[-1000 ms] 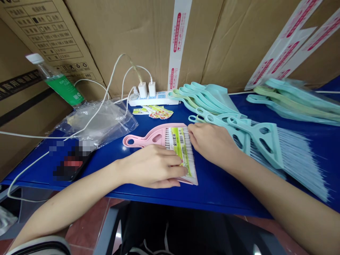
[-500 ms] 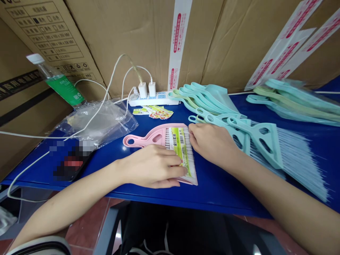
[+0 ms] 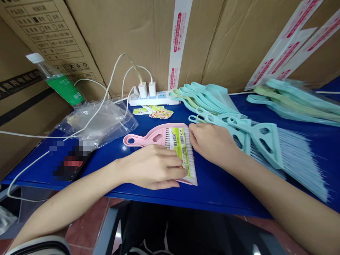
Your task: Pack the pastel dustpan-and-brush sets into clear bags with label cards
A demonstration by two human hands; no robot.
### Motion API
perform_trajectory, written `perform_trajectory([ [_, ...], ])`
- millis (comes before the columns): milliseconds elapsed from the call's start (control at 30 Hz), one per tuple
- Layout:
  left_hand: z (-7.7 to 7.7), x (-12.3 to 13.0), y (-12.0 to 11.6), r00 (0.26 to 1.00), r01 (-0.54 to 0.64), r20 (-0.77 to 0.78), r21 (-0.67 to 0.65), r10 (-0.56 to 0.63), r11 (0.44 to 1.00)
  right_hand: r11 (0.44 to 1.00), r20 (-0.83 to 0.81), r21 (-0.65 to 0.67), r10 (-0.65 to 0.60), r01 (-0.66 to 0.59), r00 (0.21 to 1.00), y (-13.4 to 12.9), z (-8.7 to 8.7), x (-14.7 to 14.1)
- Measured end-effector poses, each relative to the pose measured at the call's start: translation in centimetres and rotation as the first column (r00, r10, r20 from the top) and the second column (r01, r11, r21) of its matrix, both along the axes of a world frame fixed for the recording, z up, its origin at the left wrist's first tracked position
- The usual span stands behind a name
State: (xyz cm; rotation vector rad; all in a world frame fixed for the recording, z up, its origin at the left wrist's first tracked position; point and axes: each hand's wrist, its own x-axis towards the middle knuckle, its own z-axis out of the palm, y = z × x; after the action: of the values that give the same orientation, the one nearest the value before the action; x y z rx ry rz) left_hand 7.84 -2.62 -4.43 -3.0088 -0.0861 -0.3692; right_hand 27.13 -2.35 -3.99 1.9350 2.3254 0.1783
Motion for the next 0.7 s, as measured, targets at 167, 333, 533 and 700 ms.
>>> perform_trajectory([
  [167, 0.0, 0.0, 0.0, 1.0, 0.005, -0.015, -0.063, -0.006, 0.998, 1.0, -0.004, 0.005, 0.005, -0.005, 1.0, 0.0, 0.0, 0.2],
  [333, 0.4, -0.2, 0.1, 0.999, -0.004, -0.045, -0.155, -0.003, 0.988, 1.0, 0.009, 0.016, 0.009, -0.01, 1.0, 0.0, -0.1, 0.2],
  [533, 1.8, -1.4, 0.9, 0.951, -0.28, -0.183, -0.169, 0.249, 0.945, 1.0, 0.006, 0.008, 0.022, -0.023, 1.0, 0.0, -0.1, 0.3],
  [700, 2.2, -3.2, 1.8, 0.849, -0.511, -0.266, -0.192, 0.456, 0.838, 1.0, 0.021, 0.002, 0.03, -0.03, 0.999, 0.0, -0.1, 0.2],
])
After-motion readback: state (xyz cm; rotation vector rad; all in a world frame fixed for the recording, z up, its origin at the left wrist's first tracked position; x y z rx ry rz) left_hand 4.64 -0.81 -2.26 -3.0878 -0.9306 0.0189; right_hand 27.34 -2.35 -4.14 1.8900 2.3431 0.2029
